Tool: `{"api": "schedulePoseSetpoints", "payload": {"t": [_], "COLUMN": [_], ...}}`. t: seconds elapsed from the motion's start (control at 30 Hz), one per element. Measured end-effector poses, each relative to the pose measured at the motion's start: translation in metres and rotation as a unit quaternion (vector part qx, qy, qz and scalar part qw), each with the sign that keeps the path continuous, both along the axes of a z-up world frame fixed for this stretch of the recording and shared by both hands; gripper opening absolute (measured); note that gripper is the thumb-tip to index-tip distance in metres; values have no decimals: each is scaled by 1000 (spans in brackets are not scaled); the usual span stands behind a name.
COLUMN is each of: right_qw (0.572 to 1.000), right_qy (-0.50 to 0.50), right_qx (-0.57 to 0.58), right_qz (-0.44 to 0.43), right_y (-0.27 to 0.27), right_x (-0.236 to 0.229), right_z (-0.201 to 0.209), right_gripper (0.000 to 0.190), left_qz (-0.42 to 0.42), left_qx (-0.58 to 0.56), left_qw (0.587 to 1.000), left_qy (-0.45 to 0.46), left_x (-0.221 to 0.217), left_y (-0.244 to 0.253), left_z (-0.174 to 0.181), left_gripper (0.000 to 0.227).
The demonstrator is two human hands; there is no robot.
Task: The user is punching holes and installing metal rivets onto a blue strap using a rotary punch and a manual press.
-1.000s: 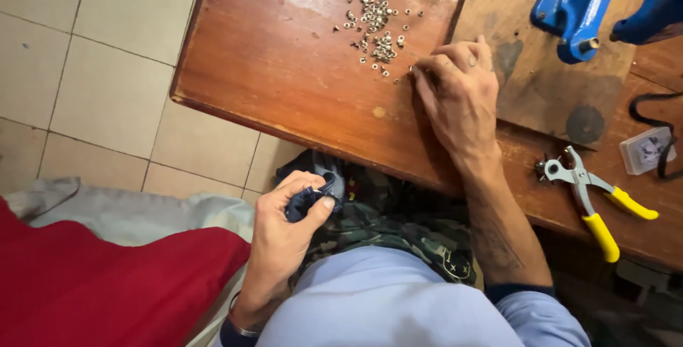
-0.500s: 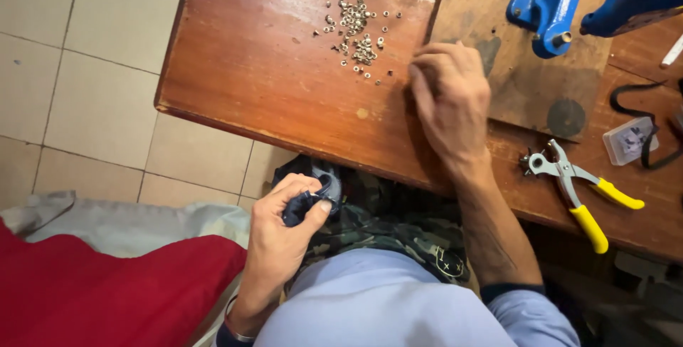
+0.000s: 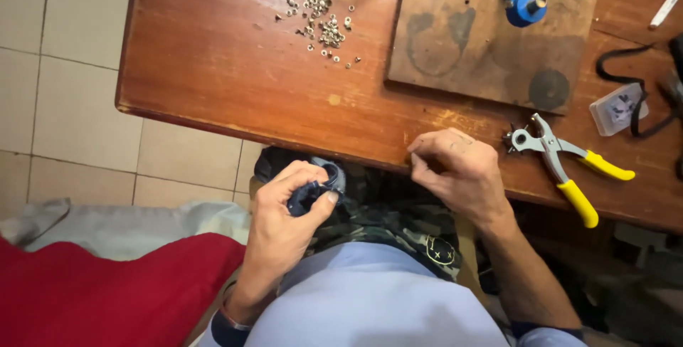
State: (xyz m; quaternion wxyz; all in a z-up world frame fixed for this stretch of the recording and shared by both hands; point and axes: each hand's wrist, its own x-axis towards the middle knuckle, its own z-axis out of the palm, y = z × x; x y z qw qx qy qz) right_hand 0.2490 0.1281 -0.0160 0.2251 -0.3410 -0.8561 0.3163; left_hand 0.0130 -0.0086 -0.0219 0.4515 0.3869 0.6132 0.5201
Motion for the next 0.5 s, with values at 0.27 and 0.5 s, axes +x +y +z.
{"api": "schedulePoseSetpoints", "payload": {"t": [0.27,0.5], "right_qw": [955,845], "right_qy": [143,312], "right_qx": [-245,-427], "right_qz": [-85,-74], "right_y": [-25,-33], "right_x": [9,-25], "right_z": [-8,-24], "right_gripper": [16,19], "left_qz": [-50,-139], "left_qx": [-9,-9], "left_qw": [996,979], "left_qy": [72,151], "left_x": [9,8], "left_y": [10,8], "left_z": [34,58], "left_gripper": [19,19]}}
